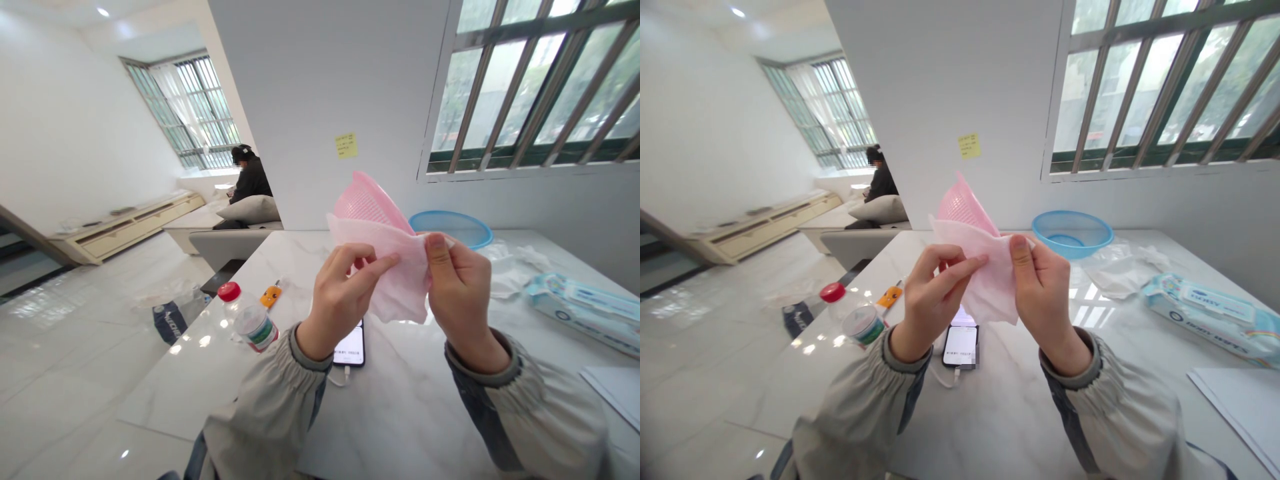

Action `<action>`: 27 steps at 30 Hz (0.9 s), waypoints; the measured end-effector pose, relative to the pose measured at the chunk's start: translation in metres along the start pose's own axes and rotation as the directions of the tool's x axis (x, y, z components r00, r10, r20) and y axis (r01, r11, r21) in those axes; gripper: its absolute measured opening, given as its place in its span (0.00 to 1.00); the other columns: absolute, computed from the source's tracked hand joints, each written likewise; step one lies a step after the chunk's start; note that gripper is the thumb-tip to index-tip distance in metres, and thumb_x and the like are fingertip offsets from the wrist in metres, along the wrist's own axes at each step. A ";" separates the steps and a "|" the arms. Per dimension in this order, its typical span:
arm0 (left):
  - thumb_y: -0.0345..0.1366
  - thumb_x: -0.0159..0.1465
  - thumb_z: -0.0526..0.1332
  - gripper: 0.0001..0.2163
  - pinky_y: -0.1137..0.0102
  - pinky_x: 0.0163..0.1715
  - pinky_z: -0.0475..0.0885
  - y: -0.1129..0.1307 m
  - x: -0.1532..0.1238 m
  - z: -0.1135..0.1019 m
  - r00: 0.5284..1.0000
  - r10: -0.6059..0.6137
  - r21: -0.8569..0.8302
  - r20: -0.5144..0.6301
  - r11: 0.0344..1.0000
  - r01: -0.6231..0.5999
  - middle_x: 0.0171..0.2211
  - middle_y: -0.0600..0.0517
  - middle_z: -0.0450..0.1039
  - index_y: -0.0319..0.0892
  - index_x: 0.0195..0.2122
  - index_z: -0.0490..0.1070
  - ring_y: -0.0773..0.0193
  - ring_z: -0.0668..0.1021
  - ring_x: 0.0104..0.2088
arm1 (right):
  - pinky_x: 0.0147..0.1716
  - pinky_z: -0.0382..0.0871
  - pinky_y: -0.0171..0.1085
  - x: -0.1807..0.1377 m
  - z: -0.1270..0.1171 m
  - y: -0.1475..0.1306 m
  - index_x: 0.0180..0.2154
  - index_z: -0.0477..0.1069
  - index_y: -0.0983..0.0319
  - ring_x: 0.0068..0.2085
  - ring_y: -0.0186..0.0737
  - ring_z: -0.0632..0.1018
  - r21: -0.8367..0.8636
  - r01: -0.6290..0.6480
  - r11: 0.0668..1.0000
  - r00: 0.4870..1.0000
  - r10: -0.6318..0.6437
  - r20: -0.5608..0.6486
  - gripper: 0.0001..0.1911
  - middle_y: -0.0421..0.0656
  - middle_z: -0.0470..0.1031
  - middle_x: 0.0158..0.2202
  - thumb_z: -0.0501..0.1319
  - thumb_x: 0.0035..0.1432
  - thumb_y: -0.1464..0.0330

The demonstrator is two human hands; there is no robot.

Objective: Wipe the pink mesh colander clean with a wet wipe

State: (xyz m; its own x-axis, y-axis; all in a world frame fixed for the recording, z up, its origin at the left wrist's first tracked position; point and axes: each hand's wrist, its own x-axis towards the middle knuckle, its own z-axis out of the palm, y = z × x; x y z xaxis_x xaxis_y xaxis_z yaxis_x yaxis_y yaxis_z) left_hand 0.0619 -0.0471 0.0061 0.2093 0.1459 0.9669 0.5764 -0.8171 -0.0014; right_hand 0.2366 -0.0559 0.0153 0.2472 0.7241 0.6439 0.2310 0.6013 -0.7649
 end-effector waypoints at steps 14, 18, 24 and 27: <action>0.37 0.75 0.59 0.10 0.59 0.58 0.81 0.014 -0.002 0.009 0.938 -0.259 -0.480 0.229 0.809 0.340 0.53 0.42 0.70 0.40 0.53 0.73 0.58 0.78 0.56 | 0.38 0.79 0.32 -0.007 0.004 -0.002 0.44 0.86 0.50 0.36 0.33 0.83 0.076 0.132 0.988 0.991 -0.132 -0.008 0.07 0.38 0.85 0.38 0.70 0.65 0.62; 0.46 0.73 0.63 0.16 0.60 0.56 0.82 0.015 -0.011 0.016 0.926 -0.286 -0.510 0.245 0.775 0.374 0.55 0.40 0.70 0.41 0.56 0.73 0.55 0.78 0.57 | 0.40 0.83 0.34 -0.006 0.005 -0.005 0.43 0.86 0.51 0.37 0.35 0.84 0.081 0.126 0.989 0.992 -0.128 0.019 0.07 0.40 0.85 0.39 0.71 0.64 0.61; 0.41 0.73 0.64 0.13 0.65 0.54 0.83 0.012 -0.020 0.026 0.887 -0.405 -0.576 0.219 0.680 0.453 0.53 0.45 0.71 0.43 0.55 0.75 0.61 0.80 0.54 | 0.45 0.86 0.35 -0.004 0.006 -0.008 0.43 0.86 0.53 0.42 0.37 0.86 0.092 0.095 0.991 0.987 -0.106 0.124 0.07 0.39 0.85 0.43 0.72 0.63 0.63; 0.42 0.72 0.66 0.12 0.67 0.51 0.84 0.013 -0.022 0.027 0.868 -0.449 -0.573 0.211 0.663 0.482 0.51 0.45 0.73 0.43 0.52 0.76 0.62 0.81 0.51 | 0.46 0.85 0.32 -0.003 0.005 -0.010 0.43 0.86 0.53 0.43 0.35 0.86 0.068 0.118 0.991 0.981 -0.127 0.146 0.07 0.37 0.85 0.44 0.72 0.62 0.65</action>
State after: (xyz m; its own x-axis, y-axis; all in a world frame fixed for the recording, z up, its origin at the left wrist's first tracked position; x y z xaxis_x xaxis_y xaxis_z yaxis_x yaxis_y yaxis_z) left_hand 0.0865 -0.0458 -0.0224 0.0899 0.6113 0.7863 0.0304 -0.7908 0.6113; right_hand 0.2285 -0.0623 0.0204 0.0757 0.6833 0.7262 0.1943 0.7042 -0.6829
